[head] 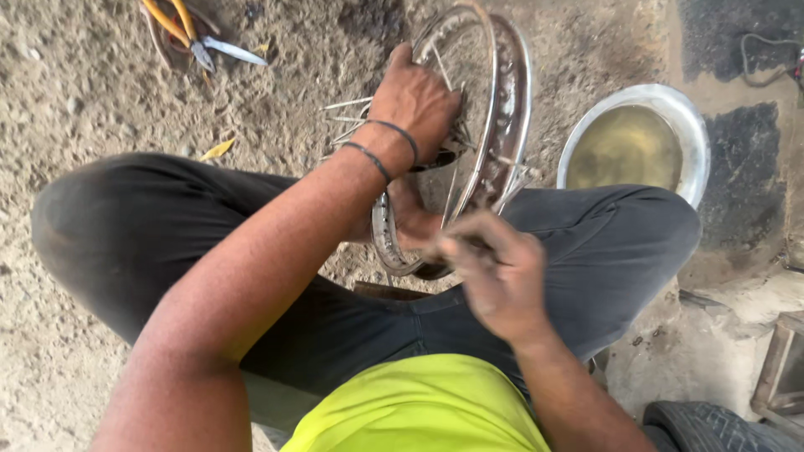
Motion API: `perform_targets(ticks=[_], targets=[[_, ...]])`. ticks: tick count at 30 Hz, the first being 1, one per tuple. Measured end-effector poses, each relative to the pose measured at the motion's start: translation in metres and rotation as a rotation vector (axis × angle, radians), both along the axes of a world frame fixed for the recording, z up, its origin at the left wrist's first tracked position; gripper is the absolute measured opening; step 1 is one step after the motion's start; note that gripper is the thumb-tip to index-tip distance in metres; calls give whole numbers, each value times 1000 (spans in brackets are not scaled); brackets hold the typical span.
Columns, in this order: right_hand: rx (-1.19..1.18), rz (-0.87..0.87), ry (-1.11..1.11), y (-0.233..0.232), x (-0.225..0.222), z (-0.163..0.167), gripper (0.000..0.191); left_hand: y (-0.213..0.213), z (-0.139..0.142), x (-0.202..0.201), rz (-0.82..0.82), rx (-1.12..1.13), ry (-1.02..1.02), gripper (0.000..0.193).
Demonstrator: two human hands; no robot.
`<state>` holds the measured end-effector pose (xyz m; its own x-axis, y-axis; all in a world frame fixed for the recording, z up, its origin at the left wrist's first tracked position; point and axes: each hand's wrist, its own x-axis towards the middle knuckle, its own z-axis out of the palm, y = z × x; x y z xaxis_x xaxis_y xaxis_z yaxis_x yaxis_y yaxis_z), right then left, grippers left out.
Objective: The person inserts and arranges metal spokes into a bicycle wheel rim by hand while sitting on the ground, then uses a metal tool to tighten or adjust the spokes at the hub.
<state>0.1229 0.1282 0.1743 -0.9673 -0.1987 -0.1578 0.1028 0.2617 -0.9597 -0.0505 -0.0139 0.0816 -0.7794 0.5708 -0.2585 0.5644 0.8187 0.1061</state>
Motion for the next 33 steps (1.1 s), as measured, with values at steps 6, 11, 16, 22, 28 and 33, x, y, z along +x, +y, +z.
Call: perform_targets(ticks=[6, 11, 16, 22, 28, 33], targets=[[-920, -59, -283, 107, 1, -37, 13, -5, 7, 2, 4, -42, -74, 16], [-998, -373, -296, 124, -55, -27, 17, -3, 8, 7, -36, -55, 15, 15], [-989, -66, -351, 59, -114, 38, 25, 0, 10, 9, -81, -89, -15, 14], [-688, 62, -324, -42, -45, 29, 49, 2, -9, 2, -20, 0, -54, 14], [-516, -79, -170, 27, 11, 3, 23, -4, -7, 7, -32, -42, -35, 1], [-870, -218, -231, 101, 4, -25, 14, -5, 10, 9, -46, -103, 7, 8]])
